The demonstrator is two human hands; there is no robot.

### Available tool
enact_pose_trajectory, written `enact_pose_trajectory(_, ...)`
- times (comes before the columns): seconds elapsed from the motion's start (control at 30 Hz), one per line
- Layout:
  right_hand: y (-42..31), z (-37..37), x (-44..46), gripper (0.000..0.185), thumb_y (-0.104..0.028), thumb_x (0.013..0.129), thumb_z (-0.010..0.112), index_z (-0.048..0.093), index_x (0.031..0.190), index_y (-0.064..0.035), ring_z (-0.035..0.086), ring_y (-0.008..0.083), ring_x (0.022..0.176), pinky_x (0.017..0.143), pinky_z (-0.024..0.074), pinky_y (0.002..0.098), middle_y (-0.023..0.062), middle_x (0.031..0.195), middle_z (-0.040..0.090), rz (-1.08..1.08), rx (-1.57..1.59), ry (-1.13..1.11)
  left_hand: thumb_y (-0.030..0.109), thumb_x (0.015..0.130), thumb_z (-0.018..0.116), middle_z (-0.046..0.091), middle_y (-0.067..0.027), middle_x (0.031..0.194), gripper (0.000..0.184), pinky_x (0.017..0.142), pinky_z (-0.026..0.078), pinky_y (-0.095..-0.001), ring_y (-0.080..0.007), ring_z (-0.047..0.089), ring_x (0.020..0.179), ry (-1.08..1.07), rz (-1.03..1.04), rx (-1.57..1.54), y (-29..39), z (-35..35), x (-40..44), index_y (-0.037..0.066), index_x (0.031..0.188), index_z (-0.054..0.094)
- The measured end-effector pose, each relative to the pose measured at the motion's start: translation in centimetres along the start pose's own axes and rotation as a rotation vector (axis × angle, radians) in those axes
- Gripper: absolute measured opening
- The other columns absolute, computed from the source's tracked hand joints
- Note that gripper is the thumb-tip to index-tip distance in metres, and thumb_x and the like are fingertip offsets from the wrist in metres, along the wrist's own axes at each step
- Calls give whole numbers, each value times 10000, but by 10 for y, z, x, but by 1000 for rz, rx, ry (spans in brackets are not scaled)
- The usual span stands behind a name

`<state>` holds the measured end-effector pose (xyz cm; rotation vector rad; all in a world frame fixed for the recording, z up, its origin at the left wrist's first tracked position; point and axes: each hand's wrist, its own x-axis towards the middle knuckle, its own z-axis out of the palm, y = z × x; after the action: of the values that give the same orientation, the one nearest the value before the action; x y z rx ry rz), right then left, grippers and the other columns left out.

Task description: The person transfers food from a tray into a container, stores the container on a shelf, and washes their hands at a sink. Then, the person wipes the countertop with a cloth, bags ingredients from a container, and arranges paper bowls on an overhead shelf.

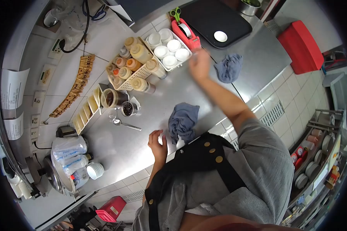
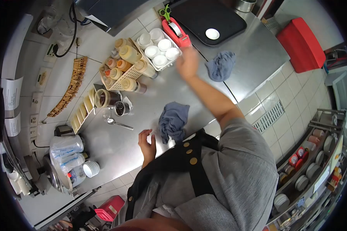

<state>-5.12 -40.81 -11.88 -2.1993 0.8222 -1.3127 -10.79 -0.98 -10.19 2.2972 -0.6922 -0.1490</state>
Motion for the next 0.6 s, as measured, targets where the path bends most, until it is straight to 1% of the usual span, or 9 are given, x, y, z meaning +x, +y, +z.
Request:
enact_pose_trajectory(0.03,36,-4,34,388,-52,754,662,579,1133,-43,551,365,1052,917,436,475,183,1095,604,-77,-63,112,-5,806,679,605,-132,1137,300,926,439,-406,-312,556,1135,19,-6,-11,-6,-2,-3,77,1093,648)
enact_pose_trajectory(0.07,59,-7,59,461,-60,734,684,551,1176,-52,538,376,1084,927,440,476,167,1134,594,72,-219,49,-20,804,673,603,-137,1123,292,919,451,-402,-312,556,1118,28,-27,-10,-11,-5,-7,64,1082,649)
enact_pose_trajectory(0.13,101,-7,101,719,-121,727,740,443,1378,-194,423,413,1277,1012,412,529,112,1398,474,132,-678,-166,-40,801,665,601,-141,1090,281,911,461,-394,-306,555,1080,54,-111,-28,-15,-6,-19,45,1068,649)
enact_pose_trajectory(0.17,128,1,121,784,-176,775,735,378,1460,-312,293,440,1378,1063,355,590,69,1512,378,267,-748,-415,-45,800,661,600,-139,1073,278,911,461,-390,-300,555,1059,72,-169,-48,-17,-6,-24,40,1064,649)
enact_pose_trajectory(0.23,169,10,144,793,-161,792,700,369,1474,-394,280,415,1414,1084,335,599,37,1558,339,407,-653,-739,-45,802,662,592,-130,1080,261,900,462,-366,-290,555,1037,71,-211,-45,-22,-5,-34,39,1048,653)
enact_pose_trajectory(0.27,172,8,150,689,-116,780,690,489,1392,-361,374,385,1361,1063,400,536,38,1491,412,397,-647,-817,-43,804,661,589,-130,1085,254,899,462,-365,-288,555,1037,57,-256,-66,-24,-4,-38,40,1044,655)
enact_pose_trajectory(0.37,156,5,155,597,-99,750,711,576,1296,-299,459,372,1277,1012,469,476,55,1376,490,347,-677,-845,-35,811,657,584,-136,1088,236,905,460,-367,-290,555,1043,45,-287,-78,-21,-1,-39,42,1034,660)
enact_pose_trajectory(0.5,51,-13,115,583,-119,638,778,645,1196,-220,528,379,1147,933,500,455,159,1281,520,-13,-213,-191,-19,828,651,578,-157,1082,209,926,454,-377,-305,555,1061,80,-217,-35,-15,-6,-30,45,1026,664)
enact_pose_trajectory(0.6,12,8,72,680,-85,636,775,611,1289,-188,509,356,1195,996,447,459,166,1287,510,-393,-81,-442,-15,835,643,582,-165,1096,205,947,443,-399,-321,553,1087,40,-240,-36,-10,-9,-22,46,1030,665)
